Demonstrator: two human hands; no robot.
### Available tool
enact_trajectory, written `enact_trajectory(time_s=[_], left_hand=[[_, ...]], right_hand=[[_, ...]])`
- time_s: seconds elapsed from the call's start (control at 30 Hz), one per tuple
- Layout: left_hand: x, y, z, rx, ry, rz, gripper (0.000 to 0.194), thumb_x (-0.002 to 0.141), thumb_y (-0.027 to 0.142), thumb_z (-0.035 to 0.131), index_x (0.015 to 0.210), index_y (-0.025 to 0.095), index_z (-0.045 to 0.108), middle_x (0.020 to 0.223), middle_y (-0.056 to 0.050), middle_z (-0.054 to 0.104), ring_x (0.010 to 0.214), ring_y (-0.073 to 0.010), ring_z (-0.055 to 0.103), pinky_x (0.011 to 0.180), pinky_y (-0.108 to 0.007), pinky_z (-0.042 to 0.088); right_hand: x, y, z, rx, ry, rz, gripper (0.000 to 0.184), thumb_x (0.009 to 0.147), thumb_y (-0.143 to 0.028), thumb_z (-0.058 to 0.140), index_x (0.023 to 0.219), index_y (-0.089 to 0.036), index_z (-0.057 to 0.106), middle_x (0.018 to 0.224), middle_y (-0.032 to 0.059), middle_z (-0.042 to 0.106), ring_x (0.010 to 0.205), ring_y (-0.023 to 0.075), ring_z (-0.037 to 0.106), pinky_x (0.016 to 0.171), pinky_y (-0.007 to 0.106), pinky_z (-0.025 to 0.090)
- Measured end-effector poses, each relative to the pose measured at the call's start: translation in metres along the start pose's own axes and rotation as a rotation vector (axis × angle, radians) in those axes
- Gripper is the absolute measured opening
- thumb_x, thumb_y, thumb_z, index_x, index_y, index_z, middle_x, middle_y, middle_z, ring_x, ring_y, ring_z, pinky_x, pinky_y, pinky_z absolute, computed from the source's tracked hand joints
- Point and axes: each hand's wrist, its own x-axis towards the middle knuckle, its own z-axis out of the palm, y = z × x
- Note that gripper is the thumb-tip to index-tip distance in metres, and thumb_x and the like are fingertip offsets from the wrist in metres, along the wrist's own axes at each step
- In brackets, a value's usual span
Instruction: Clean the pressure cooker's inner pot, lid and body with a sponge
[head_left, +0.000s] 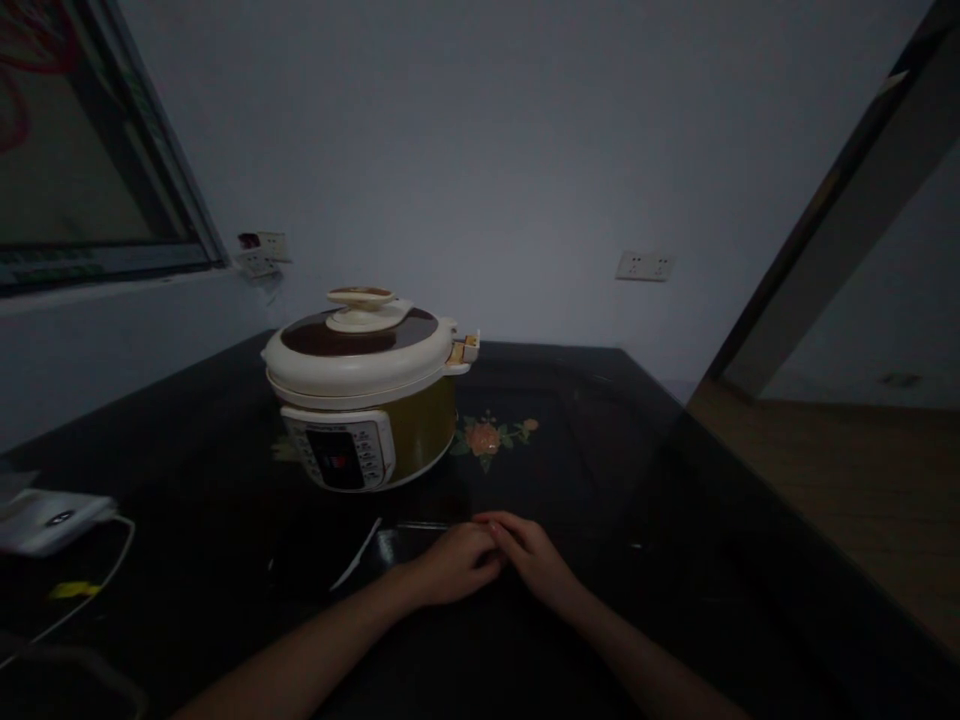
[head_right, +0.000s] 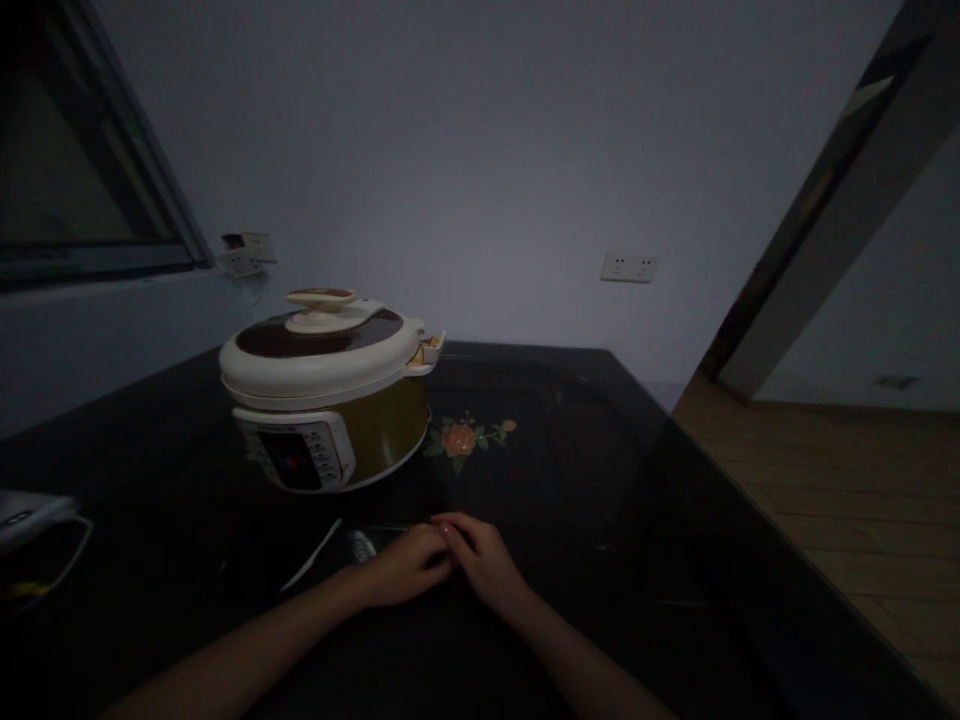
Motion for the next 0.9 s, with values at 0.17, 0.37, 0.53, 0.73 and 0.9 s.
enact_trajectory(time_s=[0.17,0.37,0.53,0.73,0.9], left_hand=[[-0.0002,0.0001,0.0001,-0.004,0.004,0.011,0.019,0.085,0.012,0.049,0.091,0.016,0.066,0.092,-0.005,0.071,0.083,-0.0154,0.064,0.076,-0.025,0.047],[0.0005,0.0006,0.0001,0.0,0.005,0.019,0.02,0.084,0.011,0.049,0.091,0.015,0.067,0.092,-0.006,0.072,0.082,-0.016,0.065,0.073,-0.024,0.047],[0.0,0.0028,-0.0012,0.005,-0.001,0.022,0.02,0.082,0.01,0.049,0.092,0.015,0.066,0.092,-0.007,0.072,0.083,-0.0164,0.066,0.074,-0.024,0.047],[0.0001,0.0043,-0.0027,0.016,0.0,0.011,0.02,0.082,0.01,0.05,0.091,0.015,0.066,0.091,-0.006,0.071,0.081,-0.0162,0.064,0.073,-0.025,0.047],[0.0004,0.0033,-0.0022,0.011,-0.002,0.018,0.02,0.082,0.01,0.049,0.09,0.015,0.066,0.089,-0.005,0.071,0.079,-0.015,0.063,0.07,-0.023,0.046]], right_hand=[[0.0001,0.0016,-0.0005,-0.01,0.003,0.004,0.039,0.091,-0.046,0.048,0.111,-0.018,0.067,0.112,0.0096,0.07,0.108,0.0228,0.063,0.098,0.04,0.044],[-0.0002,-0.0001,-0.001,-0.025,-0.003,0.001,0.039,0.091,-0.048,0.048,0.11,-0.02,0.068,0.111,0.0089,0.07,0.107,0.0232,0.063,0.097,0.041,0.044],[-0.0005,-0.001,-0.0009,-0.033,-0.001,0.004,0.041,0.091,-0.05,0.048,0.111,-0.02,0.068,0.112,0.009,0.07,0.108,0.0231,0.063,0.098,0.041,0.044],[-0.0002,0.0004,-0.0006,-0.031,-0.002,0.016,0.042,0.091,-0.049,0.048,0.111,-0.018,0.067,0.114,0.0101,0.069,0.108,0.023,0.062,0.098,0.04,0.044],[-0.0009,-0.0009,-0.0008,-0.029,-0.009,0.007,0.041,0.092,-0.049,0.047,0.112,-0.02,0.067,0.114,0.009,0.069,0.108,0.0222,0.063,0.098,0.04,0.044]])
